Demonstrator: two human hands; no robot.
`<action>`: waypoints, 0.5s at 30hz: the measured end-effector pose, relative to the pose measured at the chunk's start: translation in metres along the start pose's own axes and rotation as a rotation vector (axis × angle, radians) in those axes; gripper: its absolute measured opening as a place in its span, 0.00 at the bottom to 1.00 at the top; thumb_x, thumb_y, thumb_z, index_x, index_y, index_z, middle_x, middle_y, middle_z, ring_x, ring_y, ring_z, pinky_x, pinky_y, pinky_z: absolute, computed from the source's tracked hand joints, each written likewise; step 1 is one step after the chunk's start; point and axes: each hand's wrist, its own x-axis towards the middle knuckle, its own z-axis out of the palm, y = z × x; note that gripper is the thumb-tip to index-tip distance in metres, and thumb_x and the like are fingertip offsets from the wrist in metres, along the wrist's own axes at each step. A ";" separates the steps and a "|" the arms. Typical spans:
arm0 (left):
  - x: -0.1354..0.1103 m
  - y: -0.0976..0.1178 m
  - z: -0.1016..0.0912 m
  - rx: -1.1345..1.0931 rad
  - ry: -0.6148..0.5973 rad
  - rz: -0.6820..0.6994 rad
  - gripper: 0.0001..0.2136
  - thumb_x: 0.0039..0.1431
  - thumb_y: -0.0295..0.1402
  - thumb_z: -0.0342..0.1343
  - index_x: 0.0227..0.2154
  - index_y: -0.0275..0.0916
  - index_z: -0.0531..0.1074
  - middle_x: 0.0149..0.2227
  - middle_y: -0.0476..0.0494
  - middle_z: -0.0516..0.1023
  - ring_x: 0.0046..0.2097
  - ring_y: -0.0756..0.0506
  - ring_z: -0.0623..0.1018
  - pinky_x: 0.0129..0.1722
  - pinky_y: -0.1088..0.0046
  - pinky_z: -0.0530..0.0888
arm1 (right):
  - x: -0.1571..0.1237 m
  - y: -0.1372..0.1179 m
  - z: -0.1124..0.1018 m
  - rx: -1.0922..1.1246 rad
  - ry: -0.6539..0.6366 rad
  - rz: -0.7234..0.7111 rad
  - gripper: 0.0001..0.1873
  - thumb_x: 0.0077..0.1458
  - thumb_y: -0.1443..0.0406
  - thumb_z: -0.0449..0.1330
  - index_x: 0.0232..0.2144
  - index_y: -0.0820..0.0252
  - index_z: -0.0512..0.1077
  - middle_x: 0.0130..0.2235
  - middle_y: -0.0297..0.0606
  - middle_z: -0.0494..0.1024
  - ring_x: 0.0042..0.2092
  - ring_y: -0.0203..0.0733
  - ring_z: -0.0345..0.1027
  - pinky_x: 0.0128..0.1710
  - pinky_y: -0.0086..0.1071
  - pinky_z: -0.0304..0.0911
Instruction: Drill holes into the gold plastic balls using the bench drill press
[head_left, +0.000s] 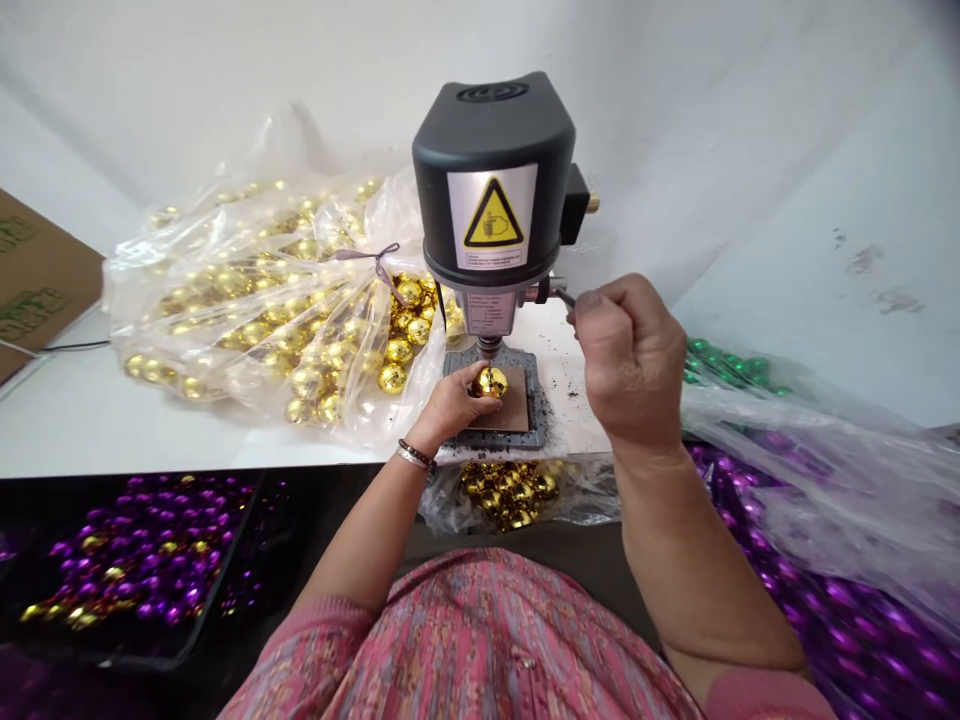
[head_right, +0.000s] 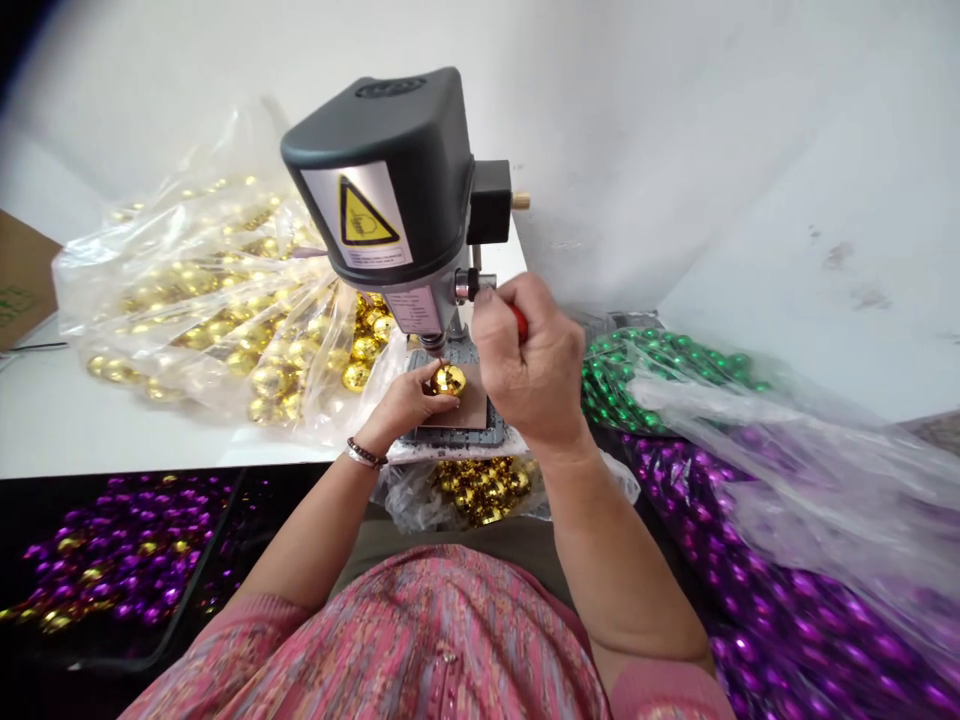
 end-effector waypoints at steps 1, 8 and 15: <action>0.000 0.001 0.000 -0.005 0.005 0.001 0.31 0.47 0.31 0.67 0.58 0.36 0.73 0.47 0.43 0.82 0.46 0.43 0.79 0.48 0.70 0.73 | -0.006 0.004 0.000 -0.012 0.001 -0.027 0.14 0.60 0.59 0.54 0.24 0.56 0.62 0.20 0.26 0.61 0.24 0.29 0.53 0.26 0.28 0.54; -0.001 0.000 0.001 -0.017 -0.012 0.003 0.30 0.48 0.31 0.66 0.57 0.37 0.73 0.47 0.45 0.82 0.45 0.43 0.78 0.46 0.71 0.73 | -0.027 0.023 0.001 -0.067 0.014 -0.159 0.08 0.60 0.64 0.54 0.27 0.57 0.67 0.24 0.27 0.68 0.26 0.28 0.58 0.29 0.27 0.59; -0.005 0.003 0.000 -0.028 -0.007 0.027 0.28 0.50 0.31 0.66 0.56 0.37 0.73 0.46 0.44 0.82 0.47 0.42 0.78 0.48 0.70 0.73 | -0.032 0.033 0.003 -0.064 0.025 -0.209 0.08 0.61 0.64 0.53 0.29 0.56 0.68 0.26 0.28 0.72 0.28 0.30 0.64 0.30 0.28 0.61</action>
